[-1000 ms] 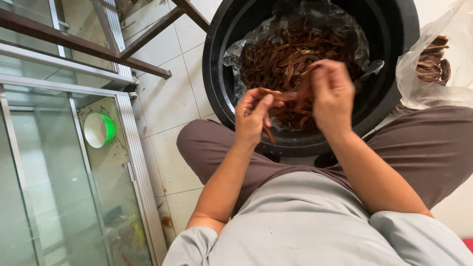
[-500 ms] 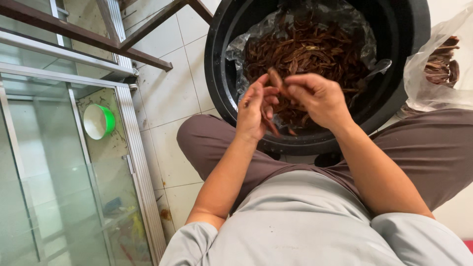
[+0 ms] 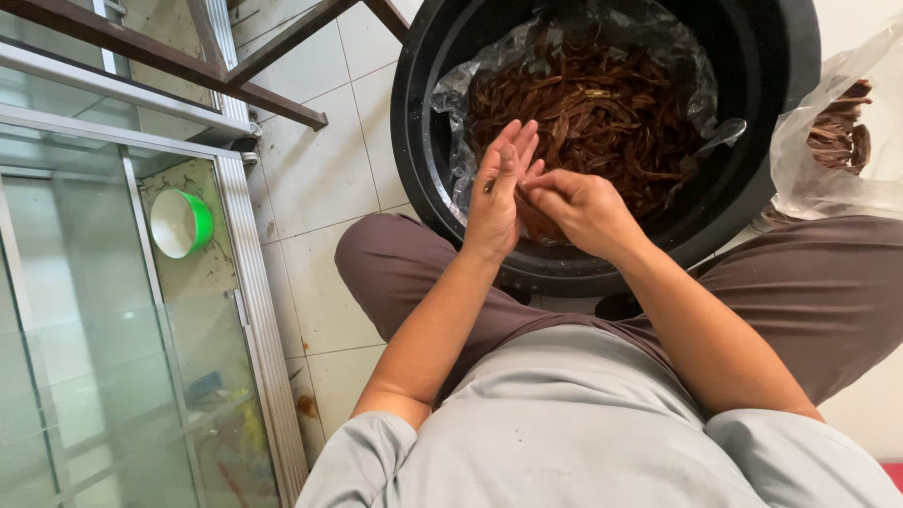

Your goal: The person sorts through dark brown, strip-like food items in a large black basin, picking them up by hand and placing some into a clear plastic bag.

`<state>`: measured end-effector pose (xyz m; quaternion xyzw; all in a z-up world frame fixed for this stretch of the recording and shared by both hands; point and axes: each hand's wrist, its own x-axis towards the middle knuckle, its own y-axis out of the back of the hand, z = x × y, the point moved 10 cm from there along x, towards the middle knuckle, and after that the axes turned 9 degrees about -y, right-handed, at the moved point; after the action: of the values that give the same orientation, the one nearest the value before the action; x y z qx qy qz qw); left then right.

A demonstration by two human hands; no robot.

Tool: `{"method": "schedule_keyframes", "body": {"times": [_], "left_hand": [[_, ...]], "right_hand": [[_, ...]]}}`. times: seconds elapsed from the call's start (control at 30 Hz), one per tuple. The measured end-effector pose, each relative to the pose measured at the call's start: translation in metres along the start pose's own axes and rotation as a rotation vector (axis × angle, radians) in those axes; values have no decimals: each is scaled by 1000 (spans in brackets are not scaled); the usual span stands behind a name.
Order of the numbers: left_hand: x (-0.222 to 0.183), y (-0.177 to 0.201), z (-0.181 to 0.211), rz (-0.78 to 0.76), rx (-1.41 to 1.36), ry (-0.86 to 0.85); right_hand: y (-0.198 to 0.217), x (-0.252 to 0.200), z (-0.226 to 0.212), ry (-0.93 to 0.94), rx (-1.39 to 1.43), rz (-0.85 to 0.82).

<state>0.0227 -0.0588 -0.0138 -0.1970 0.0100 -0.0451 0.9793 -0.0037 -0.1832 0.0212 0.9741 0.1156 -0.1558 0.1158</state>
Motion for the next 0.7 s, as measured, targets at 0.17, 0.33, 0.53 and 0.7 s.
{"method": "schedule_keyframes", "body": {"times": [0.17, 0.33, 0.53, 0.7], "left_hand": [[-6, 8, -11, 8, 134, 150], [-21, -3, -4, -114, 172, 185], [-25, 11, 3, 14, -119, 235], [-24, 18, 5, 74, -282, 275]], "right_hand": [[19, -1, 9, -2, 117, 170], [38, 1, 20, 89, 428, 299], [88, 1, 31, 196, 443, 522], [87, 13, 12, 328, -478, 499]]}}
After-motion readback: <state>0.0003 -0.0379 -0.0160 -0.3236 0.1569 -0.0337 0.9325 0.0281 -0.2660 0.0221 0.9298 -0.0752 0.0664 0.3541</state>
